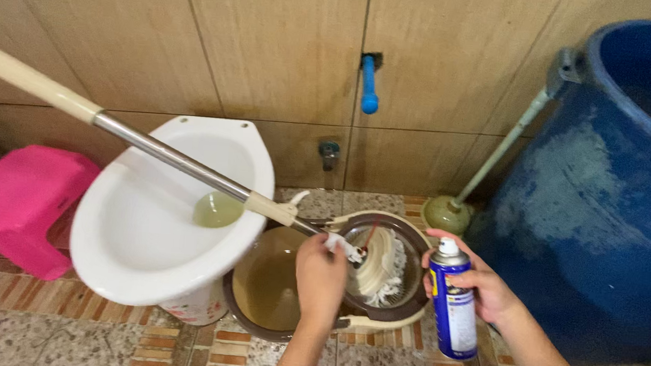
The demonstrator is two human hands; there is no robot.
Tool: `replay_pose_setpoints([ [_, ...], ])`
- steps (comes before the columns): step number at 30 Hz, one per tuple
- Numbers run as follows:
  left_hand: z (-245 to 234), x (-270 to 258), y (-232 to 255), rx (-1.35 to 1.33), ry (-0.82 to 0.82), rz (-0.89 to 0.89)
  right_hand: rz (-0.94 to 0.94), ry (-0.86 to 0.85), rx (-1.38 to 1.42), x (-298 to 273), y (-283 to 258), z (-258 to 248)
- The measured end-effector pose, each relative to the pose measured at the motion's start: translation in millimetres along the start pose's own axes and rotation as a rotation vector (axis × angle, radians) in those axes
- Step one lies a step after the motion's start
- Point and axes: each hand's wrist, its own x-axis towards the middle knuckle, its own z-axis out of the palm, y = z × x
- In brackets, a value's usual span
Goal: The person retrieves a spray can and a red straw, then moves to a bathroom area. They attach the straw to the can and spray lubricant onto the central mechanism of a mop head placed in a wringer bucket. The person rotates the mop head to apply the spray to different sections of the mechanism.
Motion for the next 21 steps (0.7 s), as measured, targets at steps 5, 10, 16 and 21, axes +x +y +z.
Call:
replay_pose_setpoints([
  [5,59.8,45.5,26.7,0.517,-0.321,0.351,0.006,-0.001,-0.033,0.0,-0.3,-0.7],
  [10,128.3,86.6,12.3,0.598,-0.56,0.161,0.029,-0.009,-0.051,-5.4,-5.5,0.9],
  [16,127.9,88.8,25.6,0.567,-0.53,0.166,0.026,-0.017,-0.073,-10.9,-9.1,8.1],
  [21,40.9,58.5,90.5,-0.011,-0.665,0.335,-0.022,0.049,-0.065,-15.4,-22.6,32.6],
])
